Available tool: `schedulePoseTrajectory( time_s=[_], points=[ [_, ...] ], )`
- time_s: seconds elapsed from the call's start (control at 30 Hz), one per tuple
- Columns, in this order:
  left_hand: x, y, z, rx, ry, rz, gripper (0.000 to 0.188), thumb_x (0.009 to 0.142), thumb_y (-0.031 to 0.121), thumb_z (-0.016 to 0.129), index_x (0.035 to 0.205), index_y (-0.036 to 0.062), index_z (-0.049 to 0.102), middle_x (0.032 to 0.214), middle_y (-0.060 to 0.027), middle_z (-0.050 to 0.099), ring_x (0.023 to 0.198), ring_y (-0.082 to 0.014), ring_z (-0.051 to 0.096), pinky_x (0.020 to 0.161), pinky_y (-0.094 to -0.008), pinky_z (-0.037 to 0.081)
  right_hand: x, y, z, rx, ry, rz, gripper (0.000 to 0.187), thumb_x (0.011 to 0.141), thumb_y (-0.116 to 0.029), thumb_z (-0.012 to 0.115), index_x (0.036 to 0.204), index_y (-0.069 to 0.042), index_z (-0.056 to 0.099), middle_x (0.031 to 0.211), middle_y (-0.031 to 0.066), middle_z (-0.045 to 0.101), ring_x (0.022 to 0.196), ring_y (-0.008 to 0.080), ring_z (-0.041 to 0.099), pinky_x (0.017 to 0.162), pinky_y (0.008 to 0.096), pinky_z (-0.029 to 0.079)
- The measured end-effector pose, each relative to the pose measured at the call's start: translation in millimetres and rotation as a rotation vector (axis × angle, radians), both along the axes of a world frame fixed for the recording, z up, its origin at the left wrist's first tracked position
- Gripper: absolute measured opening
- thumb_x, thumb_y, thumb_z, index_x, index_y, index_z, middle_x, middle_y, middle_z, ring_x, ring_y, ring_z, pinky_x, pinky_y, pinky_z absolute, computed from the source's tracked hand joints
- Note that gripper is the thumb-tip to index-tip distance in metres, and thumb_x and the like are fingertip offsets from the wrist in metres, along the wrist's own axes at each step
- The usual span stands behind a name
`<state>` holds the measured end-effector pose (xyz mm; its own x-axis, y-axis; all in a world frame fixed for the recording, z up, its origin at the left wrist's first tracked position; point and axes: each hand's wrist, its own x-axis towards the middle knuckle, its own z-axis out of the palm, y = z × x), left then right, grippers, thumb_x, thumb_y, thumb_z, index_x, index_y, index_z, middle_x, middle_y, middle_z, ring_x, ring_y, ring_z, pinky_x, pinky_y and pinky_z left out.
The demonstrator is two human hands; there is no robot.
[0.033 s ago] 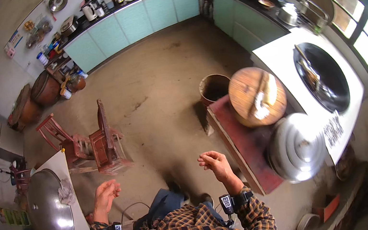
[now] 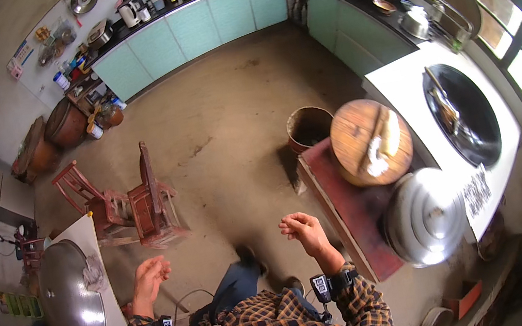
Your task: The person sweeps debris into a pile using a straw broom, then carries a small wooden stool and the broom into the kitchen. They wash their hands, open a cabinet, and retrieve a container of beans. The person pours beans into a strainer and then into a pot on the stove.
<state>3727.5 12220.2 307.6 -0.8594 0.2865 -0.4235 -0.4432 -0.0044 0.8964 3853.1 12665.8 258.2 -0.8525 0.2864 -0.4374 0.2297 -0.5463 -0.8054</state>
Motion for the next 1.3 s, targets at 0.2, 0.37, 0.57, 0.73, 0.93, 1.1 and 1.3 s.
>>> schedulePoseTrajectory(
  time_s=[0.2, 0.37, 0.57, 0.73, 0.93, 1.1, 1.3],
  points=[
    [-159.5, 50.7, -18.2, 0.057, -0.11, 0.12, 0.033, 0.101, 0.028, 0.057, 0.117, -0.0009, 0.062, 0.097, -0.0113, 0.069, 0.086, -0.0194, 0.065, 0.075, -0.033, 0.05, -190.2, 47.2, -12.8, -0.212, 0.182, 0.055, 0.018, 0.098, -0.017, 0.059, 0.1, 0.001, 0.063, 0.088, 0.0083, 0.065, 0.074, 0.016, 0.06, 0.066, 0.0281, 0.047],
    [-329.0, 116.5, -11.7, 0.088, -0.07, 0.071, 0.039, 0.101, 0.037, 0.056, 0.114, 0.0008, 0.063, 0.097, -0.0105, 0.069, 0.087, -0.0195, 0.065, 0.074, -0.0332, 0.049, -335.5, 100.0, 10.8, -0.285, 0.17, -0.031, 0.018, 0.099, -0.017, 0.056, 0.1, 0.0, 0.063, 0.09, 0.0109, 0.064, 0.075, 0.0185, 0.057, 0.065, 0.03, 0.046],
    [-516.0, 230.2, 5.0, 0.117, -0.17, -0.074, 0.054, 0.101, 0.049, 0.05, 0.117, -0.0012, 0.062, 0.099, -0.0132, 0.069, 0.086, -0.0214, 0.065, 0.075, -0.034, 0.05, -449.1, 183.8, 27.4, -0.35, 0.211, -0.185, 0.02, 0.099, -0.019, 0.056, 0.099, -0.001, 0.063, 0.088, 0.0114, 0.068, 0.076, 0.0194, 0.063, 0.069, 0.0315, 0.051],
    [-660.0, 358.9, 11.8, 0.284, -0.193, -0.211, 0.066, 0.1, 0.059, 0.041, 0.117, -0.0023, 0.06, 0.102, -0.0165, 0.069, 0.09, -0.0244, 0.065, 0.077, -0.0359, 0.05, -546.1, 284.5, 10.2, -0.407, 0.168, -0.294, 0.02, 0.098, -0.022, 0.058, 0.096, -0.003, 0.063, 0.086, 0.0105, 0.067, 0.075, 0.0202, 0.063, 0.068, 0.0316, 0.051],
    [-818.0, 509.7, 44.7, 0.246, -0.235, -0.209, 0.071, 0.1, 0.062, 0.037, 0.12, -0.0026, 0.059, 0.104, -0.0173, 0.069, 0.091, -0.0256, 0.066, 0.078, -0.0361, 0.05, -705.2, 426.7, 27.6, -0.415, 0.184, -0.402, 0.018, 0.096, -0.023, 0.059, 0.091, -0.007, 0.064, 0.082, 0.0059, 0.067, 0.071, 0.0168, 0.062, 0.066, 0.0317, 0.05],
    [-935.2, 618.3, 79.8, 0.359, -0.144, -0.314, 0.074, 0.099, 0.064, 0.036, 0.123, -0.0018, 0.059, 0.107, -0.0189, 0.069, 0.095, -0.0273, 0.066, 0.079, -0.0368, 0.05, -821.0, 535.6, 80.0, -0.271, 0.247, -0.332, 0.017, 0.098, -0.02, 0.058, 0.091, -0.006, 0.064, 0.08, 0.0057, 0.065, 0.07, 0.0151, 0.06, 0.064, 0.0295, 0.049],
    [-1081.4, 764.8, 82.6, 0.402, -0.21, -0.314, 0.074, 0.098, 0.065, 0.038, 0.122, -0.0013, 0.059, 0.108, -0.0188, 0.068, 0.096, -0.0276, 0.065, 0.081, -0.0374, 0.05, -940.8, 669.2, 98.1, -0.157, 0.291, -0.44, 0.016, 0.098, -0.018, 0.057, 0.094, -0.003, 0.063, 0.081, 0.0063, 0.063, 0.07, 0.0147, 0.059, 0.065, 0.0287, 0.051]
  ],
)
